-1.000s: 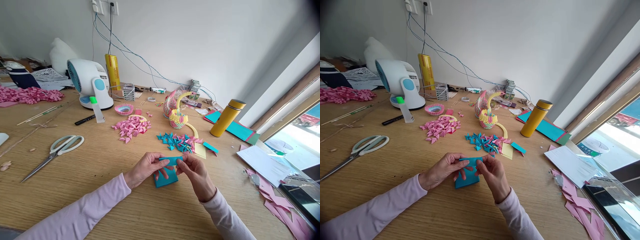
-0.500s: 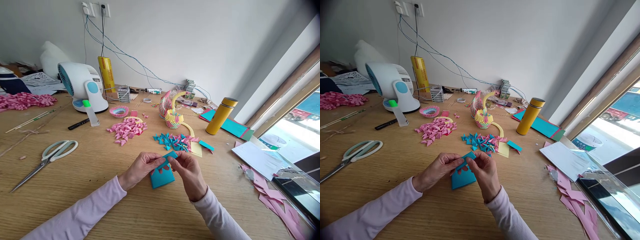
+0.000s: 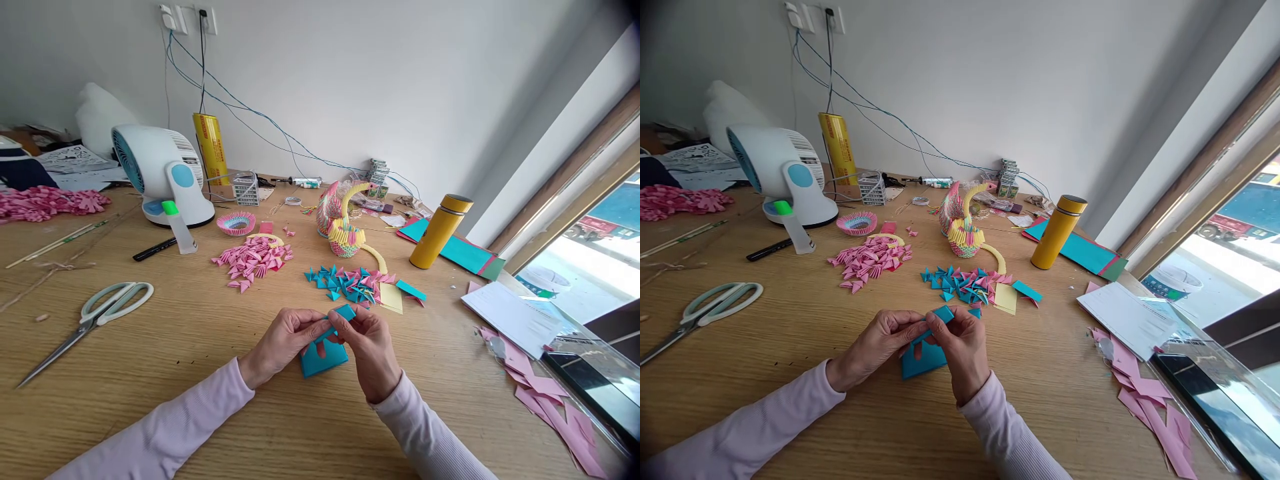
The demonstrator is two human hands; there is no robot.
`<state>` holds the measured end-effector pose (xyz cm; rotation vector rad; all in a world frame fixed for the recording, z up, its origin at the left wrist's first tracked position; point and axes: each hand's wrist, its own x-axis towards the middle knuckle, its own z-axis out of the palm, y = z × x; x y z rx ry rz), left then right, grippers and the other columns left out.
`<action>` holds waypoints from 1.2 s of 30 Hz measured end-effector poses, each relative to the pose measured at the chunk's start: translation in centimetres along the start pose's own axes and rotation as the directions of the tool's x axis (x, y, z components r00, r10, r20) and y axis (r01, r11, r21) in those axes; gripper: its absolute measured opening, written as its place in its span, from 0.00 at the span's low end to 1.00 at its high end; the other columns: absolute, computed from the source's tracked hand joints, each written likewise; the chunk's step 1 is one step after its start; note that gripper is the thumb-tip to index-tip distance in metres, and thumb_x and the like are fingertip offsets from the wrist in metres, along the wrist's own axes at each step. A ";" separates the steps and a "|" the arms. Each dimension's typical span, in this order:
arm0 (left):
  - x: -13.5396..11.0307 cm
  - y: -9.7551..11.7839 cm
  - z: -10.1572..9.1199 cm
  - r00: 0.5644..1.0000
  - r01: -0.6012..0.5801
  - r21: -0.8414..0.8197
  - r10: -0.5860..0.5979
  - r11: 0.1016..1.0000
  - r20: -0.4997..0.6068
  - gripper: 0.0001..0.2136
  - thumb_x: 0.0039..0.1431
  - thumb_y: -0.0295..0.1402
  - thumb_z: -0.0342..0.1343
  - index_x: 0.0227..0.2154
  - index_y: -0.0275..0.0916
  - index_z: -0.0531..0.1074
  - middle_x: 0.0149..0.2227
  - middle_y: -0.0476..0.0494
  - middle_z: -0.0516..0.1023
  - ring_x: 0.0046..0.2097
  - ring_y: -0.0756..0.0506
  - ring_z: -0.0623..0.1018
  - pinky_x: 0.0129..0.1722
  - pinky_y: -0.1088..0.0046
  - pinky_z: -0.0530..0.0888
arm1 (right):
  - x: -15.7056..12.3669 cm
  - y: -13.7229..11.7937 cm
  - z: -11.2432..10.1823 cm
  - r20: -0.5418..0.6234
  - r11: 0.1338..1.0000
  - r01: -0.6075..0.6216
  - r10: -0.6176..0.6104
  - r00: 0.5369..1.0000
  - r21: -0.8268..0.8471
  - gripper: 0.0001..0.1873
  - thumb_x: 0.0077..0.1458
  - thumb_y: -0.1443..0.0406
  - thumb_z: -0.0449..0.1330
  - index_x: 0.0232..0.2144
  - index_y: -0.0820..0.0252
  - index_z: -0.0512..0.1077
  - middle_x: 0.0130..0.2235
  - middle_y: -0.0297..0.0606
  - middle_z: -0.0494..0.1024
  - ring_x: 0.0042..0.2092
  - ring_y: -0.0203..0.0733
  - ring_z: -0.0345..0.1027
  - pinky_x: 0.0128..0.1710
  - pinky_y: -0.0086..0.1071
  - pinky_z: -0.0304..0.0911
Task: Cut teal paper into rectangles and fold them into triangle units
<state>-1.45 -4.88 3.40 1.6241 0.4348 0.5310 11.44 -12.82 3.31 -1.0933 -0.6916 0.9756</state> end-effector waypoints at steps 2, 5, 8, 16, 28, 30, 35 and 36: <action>0.0 0.0 0.1 1.000 0.005 -0.015 -0.005 1.000 0.007 0.15 0.60 0.41 0.53 0.29 0.32 0.75 0.20 0.49 0.71 0.22 0.54 0.67 0.19 0.80 0.58 | 0.0 0.1 0.0 -0.020 1.000 -0.013 0.013 1.000 0.018 0.15 0.40 0.59 0.71 0.21 0.63 0.72 0.21 0.29 0.71 0.23 0.30 0.63 0.25 0.26 0.63; 0.0 0.1 0.2 1.000 0.022 -0.041 -0.021 0.999 0.014 0.15 0.59 0.41 0.54 0.31 0.32 0.76 0.25 0.47 0.75 0.23 0.53 0.70 0.20 0.79 0.59 | 0.0 0.2 0.0 -0.051 0.999 -0.030 0.031 0.998 0.019 0.15 0.41 0.58 0.70 0.21 0.63 0.71 0.20 0.28 0.69 0.22 0.30 0.62 0.25 0.26 0.62; 0.0 0.0 0.2 0.999 0.043 -0.052 -0.043 0.998 0.003 0.16 0.59 0.42 0.54 0.30 0.32 0.76 0.27 0.44 0.77 0.23 0.53 0.71 0.21 0.79 0.59 | 0.1 0.1 -0.2 -0.063 0.999 -0.039 0.040 0.997 0.004 0.16 0.43 0.56 0.69 0.21 0.62 0.71 0.18 0.28 0.67 0.22 0.31 0.62 0.24 0.27 0.61; -0.2 0.1 0.3 0.987 0.158 -0.194 -0.156 0.968 0.028 0.26 0.63 0.49 0.43 0.32 0.31 0.77 0.29 0.39 0.80 0.23 0.50 0.75 0.21 0.77 0.61 | 0.6 0.0 -1.2 -0.108 0.999 -0.025 0.027 0.994 0.020 0.15 0.41 0.56 0.70 0.22 0.61 0.72 0.19 0.28 0.68 0.22 0.30 0.58 0.22 0.24 0.55; 0.0 -0.8 0.3 0.993 0.115 -0.056 -0.115 0.992 -0.001 0.21 0.62 0.46 0.47 0.32 0.31 0.75 0.27 0.42 0.79 0.19 0.54 0.72 0.16 0.81 0.56 | 0.7 0.9 -1.1 -0.090 0.998 -0.050 0.046 0.995 -0.036 0.18 0.41 0.55 0.69 0.20 0.62 0.70 0.18 0.28 0.66 0.20 0.30 0.56 0.21 0.26 0.52; 0.0 -0.8 0.3 0.997 0.082 -0.015 -0.082 0.997 -0.004 0.20 0.62 0.46 0.48 0.32 0.31 0.74 0.29 0.42 0.80 0.20 0.54 0.73 0.16 0.81 0.57 | 0.6 0.9 -0.9 -0.072 0.997 -0.074 0.072 0.995 -0.031 0.18 0.40 0.55 0.70 0.19 0.61 0.69 0.17 0.28 0.66 0.20 0.31 0.59 0.21 0.27 0.52; -0.1 -0.7 0.5 1.000 0.020 0.050 -0.019 0.999 -0.019 0.18 0.62 0.44 0.48 0.31 0.32 0.72 0.32 0.42 0.79 0.22 0.52 0.76 0.20 0.80 0.65 | 0.4 0.9 -0.4 -0.060 0.993 -0.121 0.122 0.991 0.017 0.18 0.35 0.56 0.72 0.19 0.62 0.69 0.18 0.29 0.69 0.19 0.32 0.62 0.19 0.27 0.51; -0.1 -0.7 0.5 1.000 0.014 0.061 -0.012 0.998 -0.023 0.18 0.62 0.43 0.48 0.31 0.32 0.72 0.32 0.42 0.79 0.22 0.52 0.76 0.21 0.80 0.66 | 0.4 0.9 -0.4 -0.061 0.994 -0.111 0.111 0.992 0.009 0.18 0.35 0.56 0.72 0.18 0.62 0.70 0.18 0.29 0.69 0.19 0.32 0.61 0.19 0.28 0.51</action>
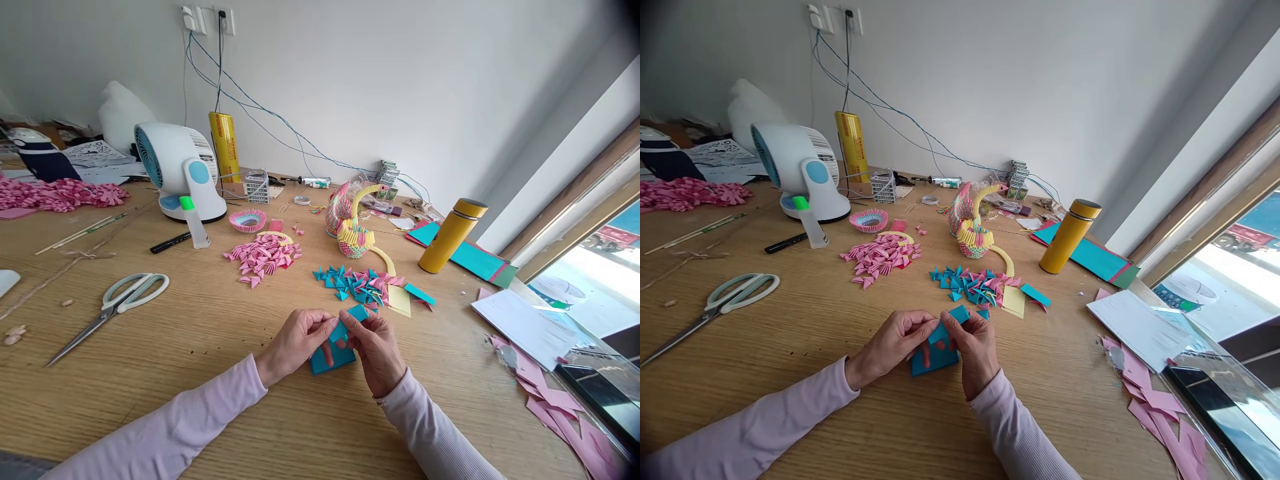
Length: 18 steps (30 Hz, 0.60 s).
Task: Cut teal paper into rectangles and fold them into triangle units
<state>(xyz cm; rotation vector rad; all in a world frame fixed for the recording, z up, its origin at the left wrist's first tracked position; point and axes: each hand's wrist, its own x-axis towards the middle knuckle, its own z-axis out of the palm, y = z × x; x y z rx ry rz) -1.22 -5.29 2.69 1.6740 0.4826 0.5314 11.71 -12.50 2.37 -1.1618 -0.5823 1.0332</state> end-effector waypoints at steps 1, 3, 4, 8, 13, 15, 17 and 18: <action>0.0 0.0 0.0 1.000 -0.005 0.010 0.005 1.000 -0.003 0.17 0.62 0.43 0.48 0.30 0.32 0.72 0.32 0.43 0.79 0.21 0.52 0.76 0.22 0.79 0.67 | 0.1 -0.1 0.0 -0.004 1.000 0.018 -0.018 1.000 -0.009 0.18 0.35 0.56 0.72 0.18 0.62 0.70 0.18 0.30 0.69 0.18 0.31 0.59 0.19 0.28 0.51; -0.1 0.1 0.1 1.000 -0.004 0.020 0.004 1.000 -0.007 0.17 0.62 0.43 0.49 0.30 0.33 0.71 0.31 0.43 0.79 0.21 0.52 0.76 0.22 0.79 0.68 | 0.4 -0.3 -0.3 -0.029 0.998 0.058 -0.059 0.998 -0.024 0.17 0.35 0.57 0.72 0.17 0.62 0.71 0.17 0.29 0.68 0.18 0.29 0.56 0.18 0.27 0.50; -0.1 0.2 0.1 1.000 0.001 0.018 -0.001 1.000 -0.012 0.17 0.61 0.43 0.49 0.30 0.33 0.71 0.30 0.43 0.79 0.20 0.52 0.75 0.21 0.80 0.67 | 0.6 -0.5 -0.5 -0.051 0.997 0.074 -0.076 0.996 -0.029 0.17 0.34 0.58 0.72 0.18 0.63 0.72 0.16 0.29 0.67 0.18 0.29 0.54 0.18 0.26 0.49; -0.3 0.1 0.2 0.999 0.034 -0.016 -0.035 0.999 -0.025 0.17 0.60 0.44 0.50 0.30 0.33 0.71 0.29 0.42 0.80 0.20 0.51 0.75 0.19 0.80 0.66 | 1.4 -1.4 -1.6 -0.175 0.992 0.127 -0.126 0.976 -0.005 0.16 0.31 0.59 0.73 0.21 0.63 0.75 0.18 0.29 0.67 0.20 0.28 0.52 0.16 0.25 0.47; -0.3 -0.5 0.4 0.998 0.003 -0.043 -0.005 0.999 -0.060 0.17 0.60 0.45 0.49 0.32 0.33 0.71 0.31 0.42 0.80 0.20 0.52 0.75 0.20 0.79 0.66 | 1.3 -1.8 -2.4 -0.160 0.993 0.114 -0.107 0.981 0.037 0.17 0.40 0.53 0.69 0.27 0.60 0.76 0.26 0.33 0.72 0.23 0.30 0.57 0.16 0.23 0.49; -0.3 -0.5 0.4 0.997 -0.016 -0.043 0.013 0.999 -0.072 0.18 0.61 0.45 0.49 0.32 0.33 0.71 0.31 0.43 0.79 0.20 0.52 0.75 0.21 0.79 0.67 | 0.9 -1.5 -2.2 -0.057 0.996 0.086 -0.087 0.995 -0.015 0.18 0.42 0.52 0.67 0.28 0.61 0.75 0.26 0.33 0.71 0.24 0.31 0.58 0.16 0.23 0.50; -0.3 -0.3 0.5 0.997 -0.031 -0.033 0.028 0.999 -0.073 0.18 0.61 0.46 0.48 0.31 0.33 0.71 0.30 0.45 0.78 0.20 0.52 0.75 0.22 0.79 0.67 | 0.7 -1.1 -1.8 0.011 0.993 0.089 -0.088 0.996 -0.074 0.18 0.41 0.52 0.68 0.24 0.62 0.73 0.22 0.30 0.67 0.22 0.30 0.56 0.17 0.23 0.50; -0.2 -0.2 0.5 0.997 -0.036 -0.028 0.034 0.999 -0.074 0.18 0.61 0.45 0.48 0.31 0.33 0.71 0.29 0.46 0.78 0.21 0.52 0.75 0.22 0.79 0.67 | 0.6 -0.8 -1.6 0.029 0.990 0.102 -0.099 0.995 -0.093 0.18 0.41 0.53 0.69 0.22 0.62 0.72 0.20 0.29 0.65 0.21 0.29 0.54 0.17 0.23 0.50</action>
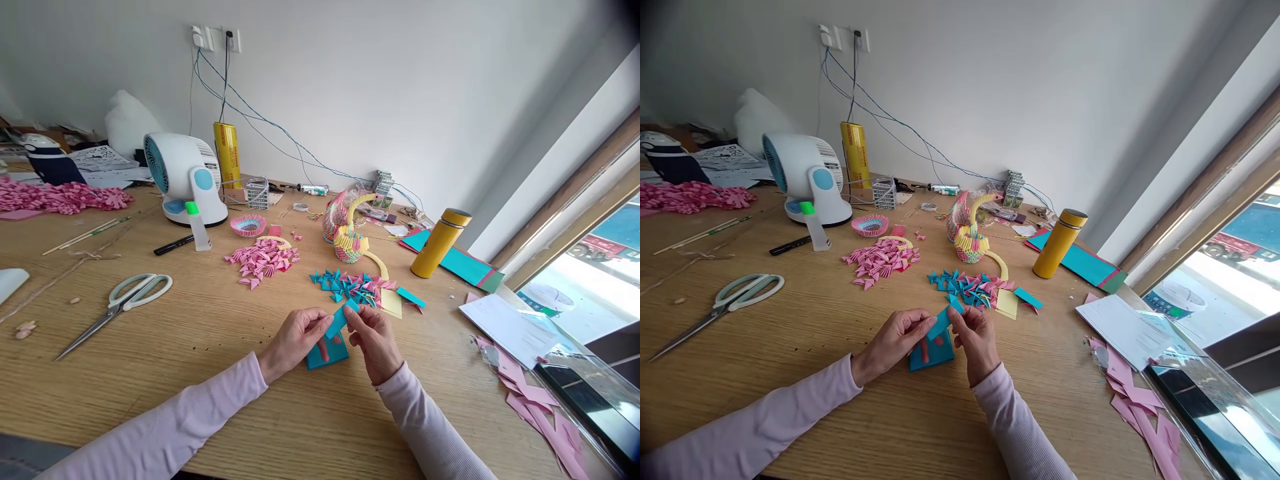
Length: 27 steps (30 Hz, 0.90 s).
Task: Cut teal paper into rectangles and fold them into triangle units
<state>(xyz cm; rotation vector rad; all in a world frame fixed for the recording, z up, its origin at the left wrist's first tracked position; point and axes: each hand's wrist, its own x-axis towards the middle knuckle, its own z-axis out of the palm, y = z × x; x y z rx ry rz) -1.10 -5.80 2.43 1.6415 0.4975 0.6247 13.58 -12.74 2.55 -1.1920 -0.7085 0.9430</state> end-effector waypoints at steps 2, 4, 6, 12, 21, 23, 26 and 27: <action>0.2 0.3 0.1 1.000 -0.002 -0.008 0.002 1.000 -0.002 0.17 0.61 0.45 0.49 0.30 0.34 0.71 0.28 0.47 0.76 0.23 0.52 0.75 0.23 0.79 0.68 | -0.1 0.3 0.3 0.017 0.999 0.024 -0.023 1.000 -0.024 0.19 0.40 0.53 0.69 0.20 0.61 0.69 0.18 0.27 0.63 0.20 0.28 0.52 0.17 0.23 0.49; 0.6 0.4 0.3 1.000 0.001 -0.039 -0.001 0.999 -0.001 0.17 0.60 0.45 0.50 0.31 0.34 0.71 0.28 0.47 0.76 0.24 0.51 0.74 0.23 0.78 0.69 | 0.0 0.5 0.4 0.039 0.999 0.034 -0.032 0.999 -0.042 0.19 0.41 0.53 0.68 0.20 0.61 0.69 0.18 0.27 0.63 0.20 0.29 0.51 0.17 0.24 0.48; 0.9 0.4 0.4 1.000 -0.011 -0.055 0.011 0.998 0.000 0.17 0.59 0.45 0.51 0.31 0.34 0.70 0.28 0.46 0.76 0.23 0.52 0.73 0.23 0.78 0.69 | 0.0 0.6 0.3 0.047 0.998 0.042 -0.039 0.998 -0.053 0.19 0.41 0.53 0.68 0.21 0.61 0.69 0.18 0.27 0.63 0.20 0.29 0.50 0.17 0.24 0.47; 0.8 0.2 -0.1 1.000 0.028 0.076 -0.029 0.997 0.006 0.16 0.58 0.45 0.51 0.27 0.34 0.69 0.25 0.47 0.76 0.17 0.55 0.67 0.19 0.78 0.64 | 0.8 -0.1 -0.8 -0.125 0.991 0.128 -0.123 0.985 0.034 0.19 0.39 0.54 0.69 0.22 0.59 0.68 0.17 0.25 0.62 0.19 0.29 0.49 0.16 0.25 0.46; 2.5 1.1 0.0 0.999 -0.040 0.128 0.044 0.991 -0.027 0.13 0.55 0.41 0.55 0.30 0.33 0.71 0.25 0.49 0.70 0.26 0.53 0.68 0.24 0.79 0.65 | 1.1 0.3 -1.2 0.018 0.992 0.107 -0.106 0.994 -0.067 0.18 0.42 0.55 0.69 0.20 0.60 0.67 0.15 0.25 0.62 0.18 0.27 0.48 0.16 0.25 0.42; 2.6 0.6 0.4 1.000 -0.019 0.085 0.021 0.996 -0.021 0.13 0.54 0.41 0.56 0.28 0.33 0.70 0.22 0.51 0.67 0.23 0.54 0.65 0.23 0.79 0.64 | 1.2 0.4 -1.2 -0.020 0.992 0.113 -0.114 0.993 -0.051 0.17 0.41 0.56 0.69 0.20 0.61 0.68 0.15 0.25 0.61 0.18 0.27 0.48 0.16 0.25 0.43; 2.3 0.1 0.5 0.999 0.028 0.017 -0.028 0.999 -0.039 0.14 0.53 0.42 0.57 0.28 0.33 0.70 0.21 0.52 0.66 0.22 0.54 0.66 0.21 0.80 0.62 | 1.4 0.2 -1.4 -0.145 0.989 0.147 -0.143 0.979 0.013 0.16 0.41 0.56 0.69 0.23 0.61 0.71 0.18 0.27 0.65 0.19 0.27 0.50 0.16 0.23 0.45; 2.1 0.0 0.4 0.998 0.044 0.005 -0.043 0.999 -0.053 0.14 0.53 0.43 0.57 0.28 0.33 0.70 0.21 0.52 0.66 0.22 0.54 0.66 0.20 0.80 0.61 | 1.5 0.2 -1.5 -0.169 0.989 0.148 -0.142 0.975 0.027 0.16 0.41 0.55 0.69 0.23 0.62 0.71 0.20 0.29 0.67 0.20 0.28 0.51 0.16 0.23 0.46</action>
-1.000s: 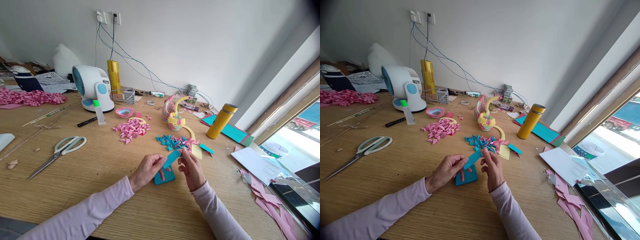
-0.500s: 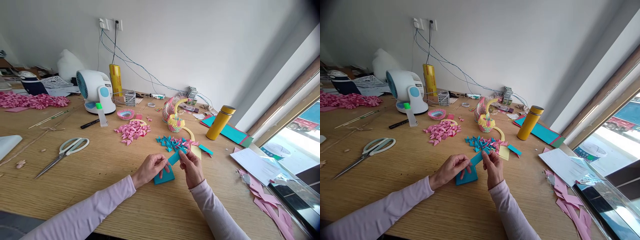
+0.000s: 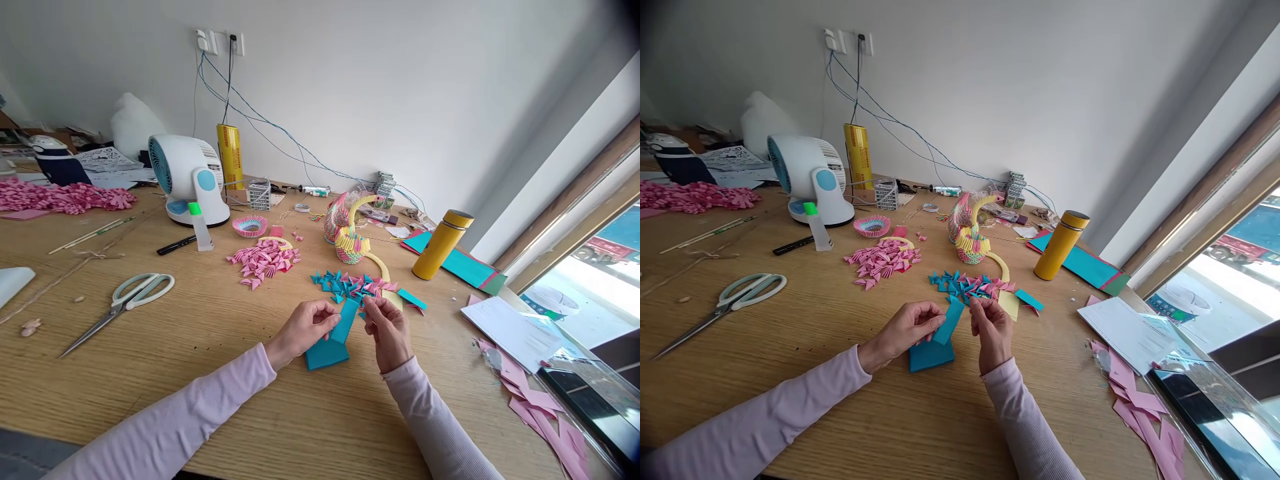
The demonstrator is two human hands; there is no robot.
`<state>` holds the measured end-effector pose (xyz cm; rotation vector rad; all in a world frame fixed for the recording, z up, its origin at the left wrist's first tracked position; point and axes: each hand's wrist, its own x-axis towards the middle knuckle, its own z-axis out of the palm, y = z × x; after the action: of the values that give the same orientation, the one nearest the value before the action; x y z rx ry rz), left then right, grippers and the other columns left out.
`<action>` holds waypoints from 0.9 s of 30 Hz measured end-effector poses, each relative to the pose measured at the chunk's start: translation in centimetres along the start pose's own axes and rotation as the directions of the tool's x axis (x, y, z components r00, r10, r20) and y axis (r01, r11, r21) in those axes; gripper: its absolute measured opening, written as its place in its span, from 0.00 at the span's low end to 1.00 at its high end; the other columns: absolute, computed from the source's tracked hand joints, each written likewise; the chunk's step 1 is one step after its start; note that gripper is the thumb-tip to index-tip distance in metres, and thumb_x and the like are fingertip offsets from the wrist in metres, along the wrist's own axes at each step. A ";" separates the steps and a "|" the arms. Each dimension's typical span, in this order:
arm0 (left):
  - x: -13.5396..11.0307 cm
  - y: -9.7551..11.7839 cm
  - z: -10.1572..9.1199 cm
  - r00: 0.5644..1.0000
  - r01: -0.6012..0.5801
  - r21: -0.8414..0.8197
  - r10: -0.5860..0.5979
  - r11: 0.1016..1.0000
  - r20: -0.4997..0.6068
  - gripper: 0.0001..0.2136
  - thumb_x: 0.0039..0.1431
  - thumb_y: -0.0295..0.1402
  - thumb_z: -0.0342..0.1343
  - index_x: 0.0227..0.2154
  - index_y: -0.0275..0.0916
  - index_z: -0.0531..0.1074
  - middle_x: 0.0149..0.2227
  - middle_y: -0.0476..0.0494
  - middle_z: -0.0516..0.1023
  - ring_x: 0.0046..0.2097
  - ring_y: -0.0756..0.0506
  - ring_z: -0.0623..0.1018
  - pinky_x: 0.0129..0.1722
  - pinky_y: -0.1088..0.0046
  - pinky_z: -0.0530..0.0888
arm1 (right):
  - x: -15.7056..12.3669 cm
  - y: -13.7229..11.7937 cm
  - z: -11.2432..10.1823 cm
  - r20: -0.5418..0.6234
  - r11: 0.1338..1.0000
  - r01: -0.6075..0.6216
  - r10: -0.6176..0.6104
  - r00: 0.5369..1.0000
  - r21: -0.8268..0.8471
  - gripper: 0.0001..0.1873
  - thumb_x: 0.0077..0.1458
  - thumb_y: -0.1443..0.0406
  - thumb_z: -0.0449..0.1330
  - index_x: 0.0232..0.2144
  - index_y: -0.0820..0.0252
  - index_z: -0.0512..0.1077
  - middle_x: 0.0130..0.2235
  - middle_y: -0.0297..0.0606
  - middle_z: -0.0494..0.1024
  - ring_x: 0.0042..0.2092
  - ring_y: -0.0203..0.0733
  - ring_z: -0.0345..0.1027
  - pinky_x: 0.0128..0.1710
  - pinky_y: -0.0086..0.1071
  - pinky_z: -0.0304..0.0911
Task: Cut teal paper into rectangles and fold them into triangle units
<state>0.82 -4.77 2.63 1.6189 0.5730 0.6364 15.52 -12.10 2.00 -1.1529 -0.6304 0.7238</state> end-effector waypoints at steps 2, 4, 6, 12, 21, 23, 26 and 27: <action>-0.2 -0.1 -0.2 0.999 0.023 -0.021 -0.024 1.000 -0.025 0.15 0.53 0.44 0.57 0.30 0.33 0.70 0.20 0.52 0.66 0.21 0.54 0.65 0.18 0.81 0.59 | -0.1 -0.1 -0.1 0.022 0.999 -0.036 0.036 0.999 -0.017 0.17 0.43 0.53 0.68 0.24 0.62 0.73 0.24 0.32 0.71 0.21 0.28 0.54 0.16 0.23 0.49; -0.3 -0.2 -0.4 0.999 0.014 -0.038 -0.016 0.999 -0.050 0.15 0.54 0.44 0.55 0.31 0.34 0.70 0.20 0.53 0.66 0.21 0.54 0.65 0.17 0.82 0.59 | -0.4 0.0 0.0 0.121 0.992 -0.087 0.097 0.988 -0.087 0.18 0.43 0.52 0.67 0.25 0.62 0.74 0.26 0.34 0.72 0.23 0.30 0.59 0.17 0.23 0.53; -0.3 -0.2 -0.5 0.997 -0.007 -0.040 0.004 0.999 -0.073 0.14 0.56 0.43 0.55 0.31 0.34 0.69 0.20 0.52 0.67 0.21 0.54 0.65 0.17 0.82 0.60 | -0.7 0.2 0.2 0.219 0.984 -0.104 0.135 0.966 -0.148 0.18 0.42 0.53 0.68 0.26 0.62 0.74 0.24 0.33 0.72 0.24 0.32 0.64 0.18 0.23 0.57; -0.4 -0.1 -0.6 0.997 -0.010 -0.058 0.006 0.998 -0.076 0.13 0.54 0.41 0.57 0.31 0.34 0.69 0.23 0.51 0.70 0.24 0.52 0.70 0.16 0.82 0.64 | -1.0 0.8 0.6 0.266 0.987 -0.073 0.109 0.958 -0.141 0.17 0.41 0.55 0.69 0.27 0.62 0.73 0.22 0.31 0.73 0.24 0.32 0.66 0.20 0.23 0.61; -0.8 0.2 -0.3 0.994 0.106 -0.085 -0.105 0.991 0.017 0.15 0.54 0.43 0.55 0.29 0.33 0.70 0.21 0.48 0.72 0.23 0.50 0.74 0.17 0.79 0.71 | -1.0 1.4 0.3 0.305 0.997 -0.062 0.073 0.949 -0.047 0.12 0.45 0.59 0.67 0.31 0.59 0.73 0.25 0.30 0.72 0.24 0.31 0.64 0.20 0.22 0.62; -0.9 0.3 -0.3 0.993 0.116 -0.117 -0.116 0.986 0.009 0.15 0.53 0.43 0.56 0.29 0.33 0.69 0.22 0.48 0.73 0.23 0.49 0.76 0.17 0.79 0.71 | -1.0 1.4 0.3 0.315 0.998 -0.066 0.070 0.946 -0.024 0.11 0.45 0.60 0.67 0.29 0.59 0.73 0.25 0.29 0.71 0.24 0.30 0.63 0.20 0.23 0.62; -0.9 0.3 -0.2 0.992 0.129 -0.168 -0.128 0.977 0.013 0.15 0.52 0.44 0.57 0.29 0.34 0.69 0.24 0.47 0.75 0.24 0.48 0.77 0.18 0.78 0.72 | -1.1 1.4 0.3 0.320 0.998 -0.066 0.068 0.945 -0.017 0.09 0.45 0.60 0.67 0.28 0.59 0.75 0.25 0.30 0.70 0.23 0.30 0.62 0.20 0.23 0.62; -0.9 0.2 -0.2 0.992 0.127 -0.184 -0.126 0.975 0.018 0.16 0.52 0.44 0.58 0.29 0.34 0.68 0.24 0.47 0.76 0.24 0.48 0.78 0.19 0.77 0.72 | -1.1 1.4 0.3 0.320 0.998 -0.064 0.067 0.945 -0.020 0.09 0.45 0.59 0.67 0.28 0.59 0.76 0.25 0.30 0.71 0.23 0.30 0.62 0.20 0.24 0.62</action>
<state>0.01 -5.28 2.81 1.3987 0.5902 0.5723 14.37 -12.51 0.66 -1.0764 -0.8718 0.9777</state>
